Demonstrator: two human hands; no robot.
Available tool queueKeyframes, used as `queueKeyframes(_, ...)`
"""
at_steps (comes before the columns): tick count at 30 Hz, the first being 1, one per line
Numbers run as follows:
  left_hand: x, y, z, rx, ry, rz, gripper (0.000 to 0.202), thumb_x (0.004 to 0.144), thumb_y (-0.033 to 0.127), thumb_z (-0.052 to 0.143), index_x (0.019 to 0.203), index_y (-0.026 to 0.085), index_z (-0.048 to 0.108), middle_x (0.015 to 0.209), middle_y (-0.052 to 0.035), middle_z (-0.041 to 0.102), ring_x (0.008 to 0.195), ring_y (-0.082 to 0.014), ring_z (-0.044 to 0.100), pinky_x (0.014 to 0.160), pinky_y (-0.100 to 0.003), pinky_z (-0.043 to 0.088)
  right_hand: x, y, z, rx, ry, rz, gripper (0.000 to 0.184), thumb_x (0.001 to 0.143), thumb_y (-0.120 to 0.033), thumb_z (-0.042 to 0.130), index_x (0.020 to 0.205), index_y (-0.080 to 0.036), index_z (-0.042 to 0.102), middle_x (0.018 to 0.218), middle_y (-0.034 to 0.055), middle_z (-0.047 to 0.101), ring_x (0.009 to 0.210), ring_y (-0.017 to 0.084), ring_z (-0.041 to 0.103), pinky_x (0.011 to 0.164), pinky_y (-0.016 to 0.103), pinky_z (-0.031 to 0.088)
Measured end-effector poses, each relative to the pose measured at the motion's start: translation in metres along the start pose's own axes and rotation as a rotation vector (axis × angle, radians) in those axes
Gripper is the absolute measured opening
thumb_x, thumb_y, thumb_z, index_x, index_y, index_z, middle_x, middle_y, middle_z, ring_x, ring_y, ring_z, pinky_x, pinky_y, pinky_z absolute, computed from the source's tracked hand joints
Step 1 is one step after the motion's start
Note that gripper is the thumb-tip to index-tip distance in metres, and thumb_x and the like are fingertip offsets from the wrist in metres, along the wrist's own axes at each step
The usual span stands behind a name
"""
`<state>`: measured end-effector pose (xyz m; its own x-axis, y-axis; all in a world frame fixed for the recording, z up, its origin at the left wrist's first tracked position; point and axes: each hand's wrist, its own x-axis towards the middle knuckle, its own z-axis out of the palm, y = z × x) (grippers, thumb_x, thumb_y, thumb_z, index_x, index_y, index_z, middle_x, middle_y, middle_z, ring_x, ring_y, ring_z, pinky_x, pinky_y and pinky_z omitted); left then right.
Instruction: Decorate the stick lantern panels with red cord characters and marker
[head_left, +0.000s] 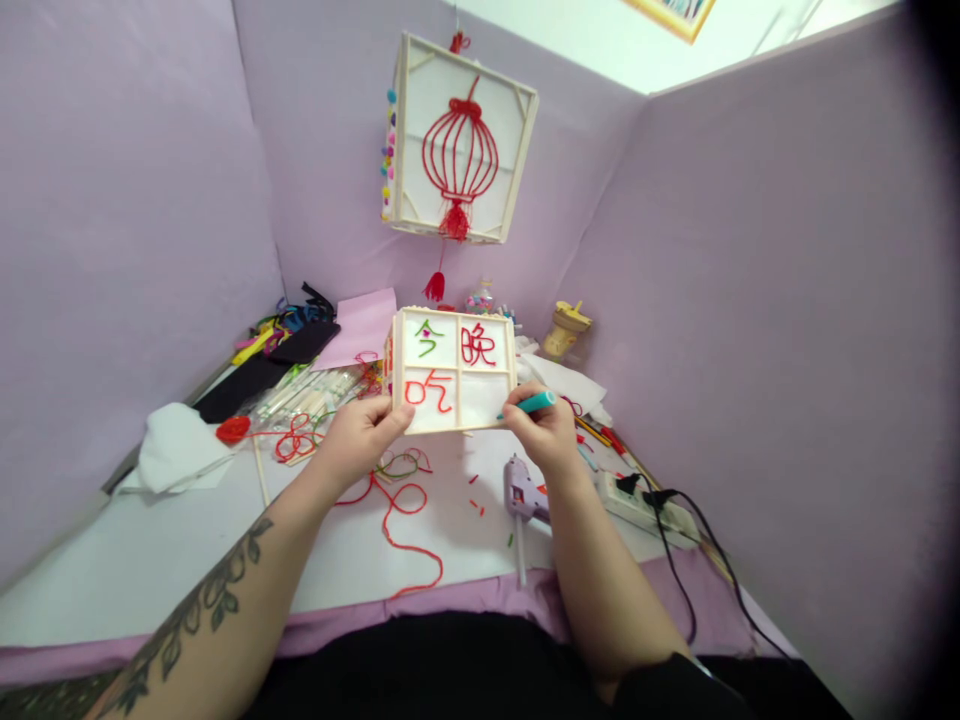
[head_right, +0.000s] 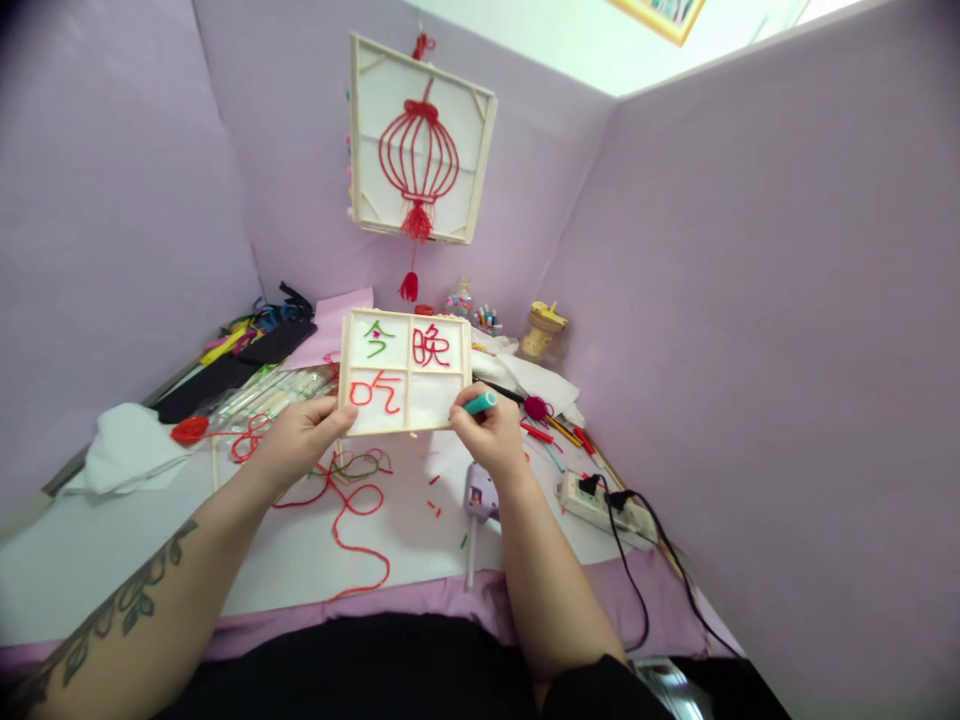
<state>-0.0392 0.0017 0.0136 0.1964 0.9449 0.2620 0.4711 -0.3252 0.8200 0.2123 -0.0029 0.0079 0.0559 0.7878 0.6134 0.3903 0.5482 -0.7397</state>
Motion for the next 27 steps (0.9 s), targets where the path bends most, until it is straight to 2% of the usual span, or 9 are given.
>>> queueKeyframes(27, -0.0001, 0.0035, -0.0011, 0.017, -0.029, -0.014, 0.046, 0.081, 0.057, 0.044, 0.059, 0.017, 0.049, 0.056, 0.0022, 0.042, 0.057, -0.0126, 0.039, 0.054, -0.025, 0.029, 0.0007, -0.0023, -0.0002, -0.002, 0.009, 0.013, 0.006, 0.069, -0.017, 0.058, 0.064, -0.02, 0.056, 0.054, -0.0046, 0.047, 0.049, 0.01, 0.038, 0.048, 0.025, 0.03)
